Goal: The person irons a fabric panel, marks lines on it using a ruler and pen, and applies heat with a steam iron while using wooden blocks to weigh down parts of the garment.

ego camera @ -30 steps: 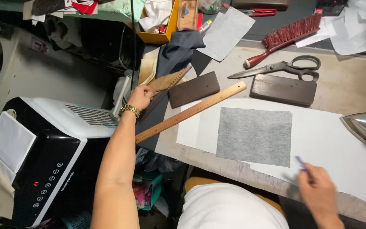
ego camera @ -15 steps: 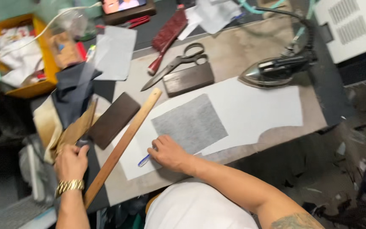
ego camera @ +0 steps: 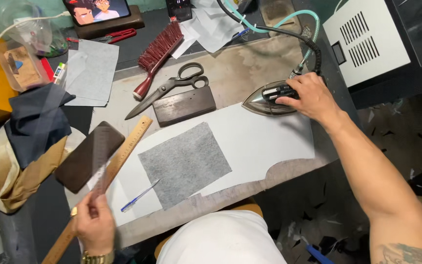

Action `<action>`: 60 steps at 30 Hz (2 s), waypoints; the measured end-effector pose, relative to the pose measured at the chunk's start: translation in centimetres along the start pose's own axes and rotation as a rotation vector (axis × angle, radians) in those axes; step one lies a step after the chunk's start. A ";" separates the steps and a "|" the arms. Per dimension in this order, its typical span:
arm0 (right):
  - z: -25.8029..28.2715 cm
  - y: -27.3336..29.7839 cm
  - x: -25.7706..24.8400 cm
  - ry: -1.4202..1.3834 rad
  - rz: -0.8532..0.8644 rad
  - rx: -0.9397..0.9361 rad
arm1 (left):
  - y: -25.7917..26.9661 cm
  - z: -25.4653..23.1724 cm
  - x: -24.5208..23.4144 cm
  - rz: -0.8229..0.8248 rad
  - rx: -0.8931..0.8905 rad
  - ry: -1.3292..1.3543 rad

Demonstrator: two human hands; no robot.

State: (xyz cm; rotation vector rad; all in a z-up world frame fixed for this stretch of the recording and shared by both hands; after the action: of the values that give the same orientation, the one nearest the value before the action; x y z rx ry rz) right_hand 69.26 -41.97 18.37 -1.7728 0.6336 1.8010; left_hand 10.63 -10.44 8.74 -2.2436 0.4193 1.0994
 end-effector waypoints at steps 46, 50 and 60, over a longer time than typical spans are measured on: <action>-5.6 4.8 3.0 0.023 0.479 -0.098 | 18.3 -20.0 3.3 -0.173 -0.333 0.049; -7.0 4.8 3.5 0.043 0.434 -0.137 | 17.7 -20.2 3.6 -0.174 -0.328 0.056; -7.2 4.4 2.7 0.051 0.527 -0.070 | 16.1 -20.9 4.6 -0.159 -0.317 0.106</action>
State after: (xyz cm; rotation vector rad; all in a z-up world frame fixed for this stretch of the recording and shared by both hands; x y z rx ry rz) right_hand 71.70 -49.90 15.32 -1.8171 1.1573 2.1377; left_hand 17.77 -36.31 9.06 -2.5693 0.1096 1.0237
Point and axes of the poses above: each hand's wrist, its own y-axis away from the middle knuckle, its own x-axis out of the palm, z = x × y, the point moved 6 cm from there along -y, towards the middle knuckle, and after that the axes turned 7 degrees about x, right-handed, at the moved point
